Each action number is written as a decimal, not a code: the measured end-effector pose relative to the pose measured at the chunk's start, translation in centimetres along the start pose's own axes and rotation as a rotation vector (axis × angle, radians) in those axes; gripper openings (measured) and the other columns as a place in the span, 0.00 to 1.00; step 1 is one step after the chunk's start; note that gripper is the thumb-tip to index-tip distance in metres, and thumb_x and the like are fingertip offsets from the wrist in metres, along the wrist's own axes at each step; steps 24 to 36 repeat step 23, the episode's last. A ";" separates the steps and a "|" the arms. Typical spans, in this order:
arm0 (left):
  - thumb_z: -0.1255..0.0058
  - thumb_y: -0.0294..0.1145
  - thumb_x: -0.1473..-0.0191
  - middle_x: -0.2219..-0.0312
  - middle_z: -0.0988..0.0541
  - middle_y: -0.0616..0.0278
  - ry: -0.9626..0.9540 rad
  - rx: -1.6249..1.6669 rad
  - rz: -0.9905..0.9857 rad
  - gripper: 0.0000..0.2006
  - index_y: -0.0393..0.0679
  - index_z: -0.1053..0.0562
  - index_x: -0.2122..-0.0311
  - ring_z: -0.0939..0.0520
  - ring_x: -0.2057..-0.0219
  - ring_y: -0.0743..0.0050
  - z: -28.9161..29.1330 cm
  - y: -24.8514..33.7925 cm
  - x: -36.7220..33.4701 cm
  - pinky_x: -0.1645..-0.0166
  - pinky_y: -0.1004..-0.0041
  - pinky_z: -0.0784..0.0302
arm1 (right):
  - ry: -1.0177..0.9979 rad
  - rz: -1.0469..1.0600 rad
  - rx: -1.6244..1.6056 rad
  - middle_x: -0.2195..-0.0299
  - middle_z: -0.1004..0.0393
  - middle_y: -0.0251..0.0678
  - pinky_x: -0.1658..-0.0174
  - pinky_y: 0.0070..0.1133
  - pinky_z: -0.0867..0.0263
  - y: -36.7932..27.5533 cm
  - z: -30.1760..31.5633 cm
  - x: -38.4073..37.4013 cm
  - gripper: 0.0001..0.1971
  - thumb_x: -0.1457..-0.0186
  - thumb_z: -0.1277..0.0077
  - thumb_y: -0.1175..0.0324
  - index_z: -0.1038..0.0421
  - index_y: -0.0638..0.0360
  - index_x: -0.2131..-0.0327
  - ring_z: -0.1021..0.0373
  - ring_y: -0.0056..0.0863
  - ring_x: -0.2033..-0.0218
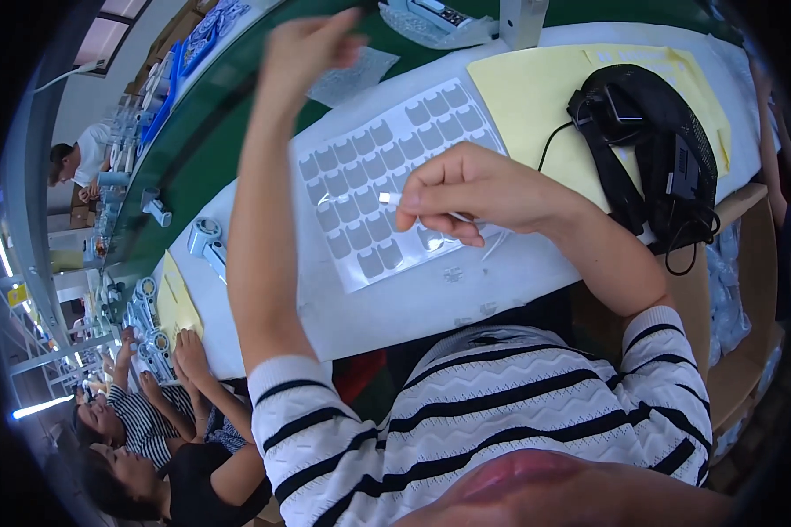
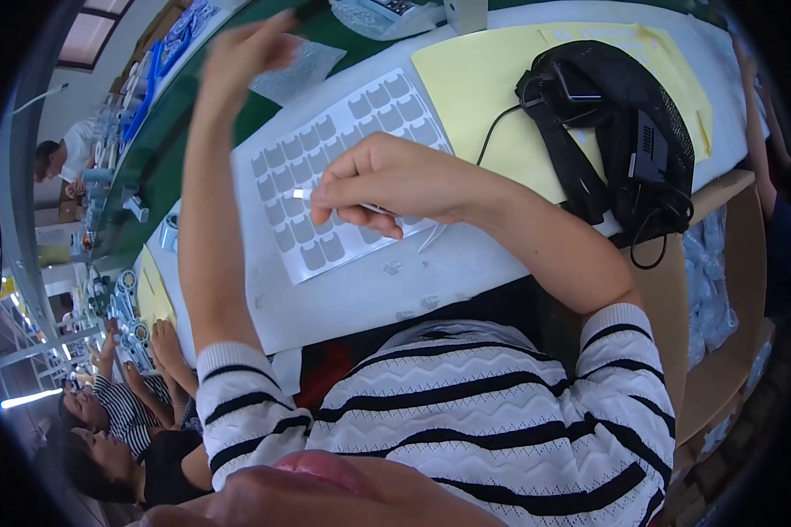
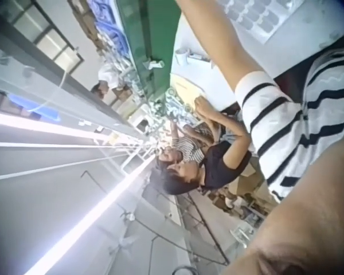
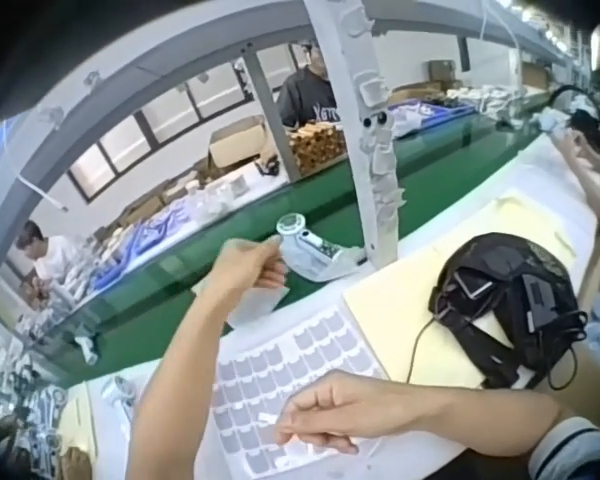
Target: Assembling and inspecting small portable hand fans at a production line station.
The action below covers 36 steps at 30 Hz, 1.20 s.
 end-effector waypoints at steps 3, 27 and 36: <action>0.43 0.44 0.50 0.83 0.25 0.48 -0.105 0.317 0.419 0.21 0.30 0.29 0.71 0.27 0.90 0.63 -9.1 -2.7 -8.1 0.88 0.74 0.32 | 0.022 0.032 -0.016 0.87 0.36 0.28 0.89 0.11 0.48 -0.2 0.1 -0.5 0.12 0.41 0.54 0.67 0.26 0.67 0.70 0.46 0.13 0.90; 0.47 0.34 0.47 0.77 0.24 0.56 0.253 1.528 0.425 0.09 0.38 0.27 0.70 0.22 0.78 0.69 -3.9 2.1 12.0 0.68 0.72 0.20 | 0.324 0.472 0.255 0.85 0.32 0.30 0.82 0.09 0.43 -2.9 -3.6 3.7 0.12 0.41 0.55 0.69 0.25 0.66 0.71 0.42 0.14 0.87; 0.47 0.34 0.47 0.77 0.24 0.56 0.253 1.528 0.425 0.09 0.38 0.27 0.70 0.22 0.78 0.69 -3.9 2.1 12.0 0.68 0.72 0.20 | 0.324 0.472 0.255 0.85 0.32 0.30 0.82 0.09 0.43 -2.9 -3.6 3.7 0.12 0.41 0.55 0.69 0.25 0.66 0.71 0.42 0.14 0.87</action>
Point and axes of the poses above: each hand's wrist, its own x-axis away from the middle knuckle, its own z-axis out of the back of the hand, y = z × x, the point moved 5 cm from there along -x, towards the middle knuckle
